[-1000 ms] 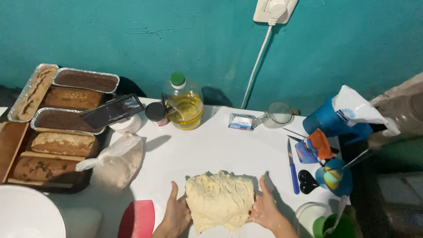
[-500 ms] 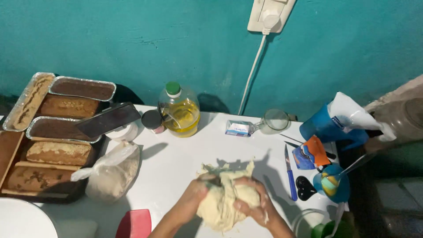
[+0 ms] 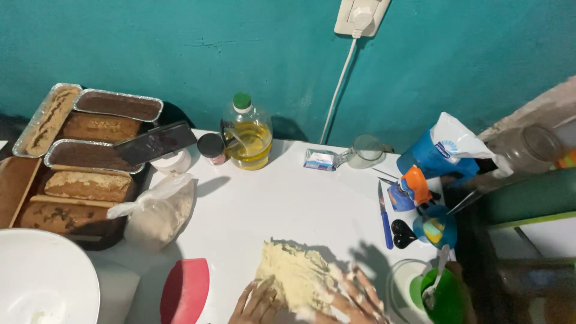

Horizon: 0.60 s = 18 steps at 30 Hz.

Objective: Kneading dough on a white table as part of a food preparation task.

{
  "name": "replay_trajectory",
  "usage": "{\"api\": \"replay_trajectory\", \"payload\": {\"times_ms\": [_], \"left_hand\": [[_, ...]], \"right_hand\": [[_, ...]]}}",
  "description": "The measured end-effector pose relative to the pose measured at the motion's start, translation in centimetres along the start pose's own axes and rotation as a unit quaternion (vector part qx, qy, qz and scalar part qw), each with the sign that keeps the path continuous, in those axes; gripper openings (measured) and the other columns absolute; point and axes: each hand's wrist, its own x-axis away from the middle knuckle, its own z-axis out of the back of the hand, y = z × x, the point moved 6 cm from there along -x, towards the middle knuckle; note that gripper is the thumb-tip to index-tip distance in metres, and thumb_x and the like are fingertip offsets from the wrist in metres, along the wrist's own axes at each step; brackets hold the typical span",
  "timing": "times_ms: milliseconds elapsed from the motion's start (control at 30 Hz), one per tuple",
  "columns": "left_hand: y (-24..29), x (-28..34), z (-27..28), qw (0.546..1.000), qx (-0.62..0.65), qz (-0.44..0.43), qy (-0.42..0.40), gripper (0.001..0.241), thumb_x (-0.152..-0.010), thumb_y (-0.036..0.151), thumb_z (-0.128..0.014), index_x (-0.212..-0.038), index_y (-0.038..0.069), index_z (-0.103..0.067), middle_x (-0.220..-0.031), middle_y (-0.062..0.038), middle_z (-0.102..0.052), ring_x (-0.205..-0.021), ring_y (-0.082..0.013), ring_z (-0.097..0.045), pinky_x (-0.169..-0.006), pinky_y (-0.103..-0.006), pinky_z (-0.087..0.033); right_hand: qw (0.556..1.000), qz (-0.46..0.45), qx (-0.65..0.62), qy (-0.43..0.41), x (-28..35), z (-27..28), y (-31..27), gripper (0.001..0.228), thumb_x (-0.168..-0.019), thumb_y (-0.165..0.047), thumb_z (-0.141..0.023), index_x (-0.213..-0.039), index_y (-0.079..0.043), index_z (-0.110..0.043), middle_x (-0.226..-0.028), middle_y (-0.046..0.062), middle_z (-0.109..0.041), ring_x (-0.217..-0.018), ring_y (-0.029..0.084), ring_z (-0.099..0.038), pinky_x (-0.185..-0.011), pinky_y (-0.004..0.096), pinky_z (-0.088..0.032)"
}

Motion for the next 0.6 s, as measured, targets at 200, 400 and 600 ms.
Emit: {"api": "replay_trajectory", "payload": {"times_ms": [200, 400, 600], "left_hand": [[1.3, -6.1, 11.2, 0.984, 0.049, 0.138, 0.097, 0.039, -0.09, 0.044, -0.068, -0.096, 0.007, -0.078, -0.117, -0.015, -0.072, -0.13, -0.0354, -0.059, -0.105, -0.0591, -0.046], [-5.6, -3.7, 14.7, 0.901, 0.194, 0.383, 0.058, 0.048, -0.091, 0.047, -0.062, -0.123, 0.014, -0.073, -0.14, -0.014, -0.061, -0.129, -0.0304, -0.059, -0.104, -0.0454, -0.048], [-4.7, -4.7, 1.7, 0.538, 0.677, 0.48, 0.151, 0.071, -0.097, 0.043, -0.05, -0.156, 0.007, -0.035, -0.157, -0.019, -0.046, -0.142, -0.033, -0.05, -0.115, -0.0416, -0.04]], "right_hand": [[0.994, -0.093, 0.0, -0.049, -3.8, -11.6, 0.6, 0.05, -0.093, -0.032, -0.065, -0.129, 0.002, -0.068, -0.148, 0.025, -0.053, -0.143, 0.044, -0.038, -0.118, 0.064, -0.016], [0.902, -0.369, -0.182, -0.134, 5.1, -12.3, 4.9, 0.029, -0.09, -0.039, -0.069, -0.103, -0.016, -0.082, -0.132, 0.008, -0.073, -0.135, 0.025, -0.057, -0.119, 0.044, -0.034], [0.634, -0.652, -0.409, 0.076, 13.0, -19.8, 14.3, 0.06, -0.095, -0.046, -0.061, -0.14, -0.006, -0.06, -0.145, 0.02, -0.062, -0.139, 0.034, -0.055, -0.118, 0.047, -0.04]]}}
